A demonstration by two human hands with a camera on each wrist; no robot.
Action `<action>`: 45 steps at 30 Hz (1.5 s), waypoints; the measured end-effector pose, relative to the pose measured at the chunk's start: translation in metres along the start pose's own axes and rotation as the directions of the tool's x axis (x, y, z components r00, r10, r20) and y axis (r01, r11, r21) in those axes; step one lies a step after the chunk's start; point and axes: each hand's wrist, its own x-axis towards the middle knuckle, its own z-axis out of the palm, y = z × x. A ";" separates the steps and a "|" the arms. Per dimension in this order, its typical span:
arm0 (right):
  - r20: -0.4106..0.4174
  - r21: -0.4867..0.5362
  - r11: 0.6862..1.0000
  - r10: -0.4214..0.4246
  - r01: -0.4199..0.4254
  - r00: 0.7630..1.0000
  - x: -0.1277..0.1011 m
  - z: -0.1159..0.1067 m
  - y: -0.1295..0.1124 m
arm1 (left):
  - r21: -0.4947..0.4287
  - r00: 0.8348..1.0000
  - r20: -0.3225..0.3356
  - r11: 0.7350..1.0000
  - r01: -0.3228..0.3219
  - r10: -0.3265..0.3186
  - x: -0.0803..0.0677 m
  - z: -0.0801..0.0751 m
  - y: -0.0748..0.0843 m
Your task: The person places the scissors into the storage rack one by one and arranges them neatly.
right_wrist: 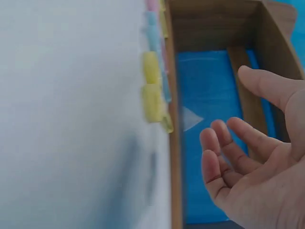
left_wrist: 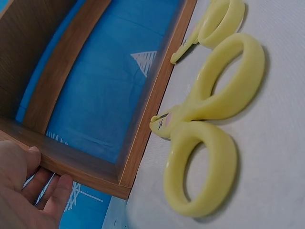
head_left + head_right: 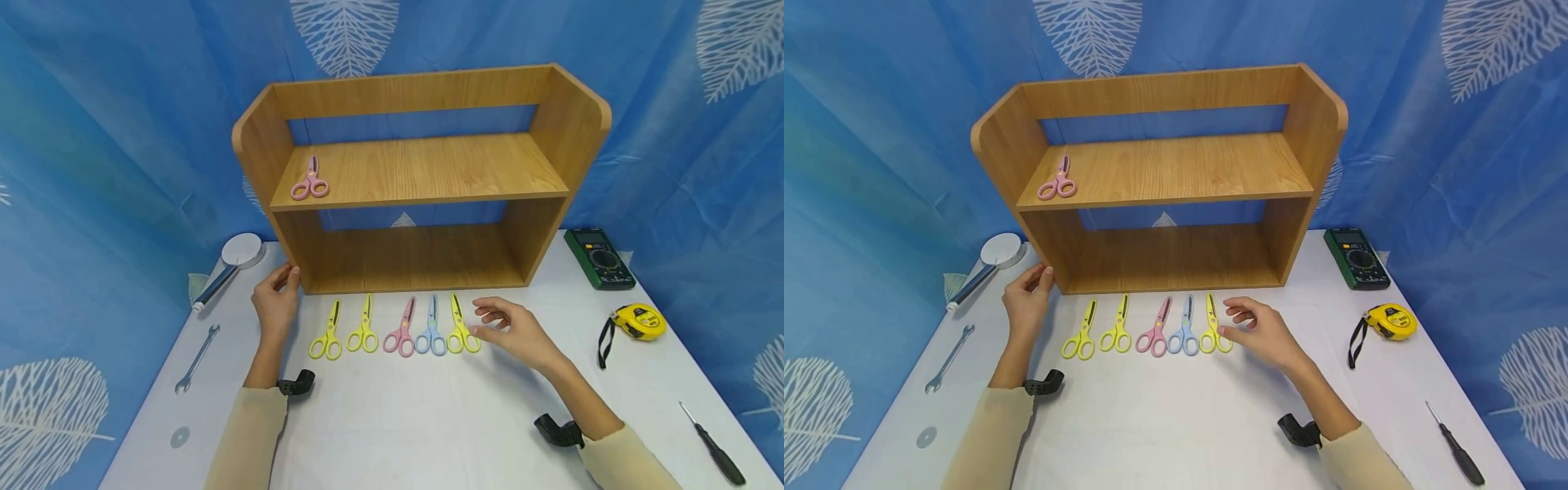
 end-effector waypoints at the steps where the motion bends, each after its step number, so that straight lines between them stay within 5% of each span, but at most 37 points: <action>1: -0.001 0.005 1.000 0.016 -0.016 1.000 -0.002 0.002 0.003 | -0.001 1.000 0.000 1.000 0.000 0.000 0.000 0.000 0.000; 10: 0.075 -0.049 0.989 0.144 -0.141 0.987 -0.005 0.018 0.021 | 0.004 1.000 0.006 1.000 -0.005 0.005 0.000 0.003 0.002; 20: 0.030 -0.198 0.975 0.107 -0.099 0.994 -0.001 0.029 0.020 | 0.004 1.000 0.013 1.000 0.012 -0.012 0.001 0.002 0.001; 29: 0.029 -0.018 0.986 0.167 -0.166 0.986 -0.003 0.007 0.010 | -0.035 0.993 0.106 0.998 0.059 -0.055 0.007 -0.006 -0.003; 32: 0.036 0.044 0.986 0.162 -0.163 0.986 -0.005 -0.006 -0.004 | -0.118 0.971 0.196 0.980 0.159 -0.134 0.010 -0.012 -0.003; 39: 0.047 0.232 0.972 0.014 -0.024 0.999 -0.007 -0.042 -0.061 | -0.265 0.879 0.357 0.868 0.420 -0.316 0.021 -0.017 -0.011; 42: 0.007 0.282 0.957 -0.074 0.069 0.997 -0.003 -0.055 -0.090 | -0.302 0.866 0.369 0.838 0.454 -0.337 0.022 -0.016 -0.017; 45: -0.063 0.309 0.940 -0.134 0.147 0.989 0.009 -0.063 -0.120 | -0.323 0.872 0.364 0.833 0.448 -0.328 0.021 -0.015 -0.019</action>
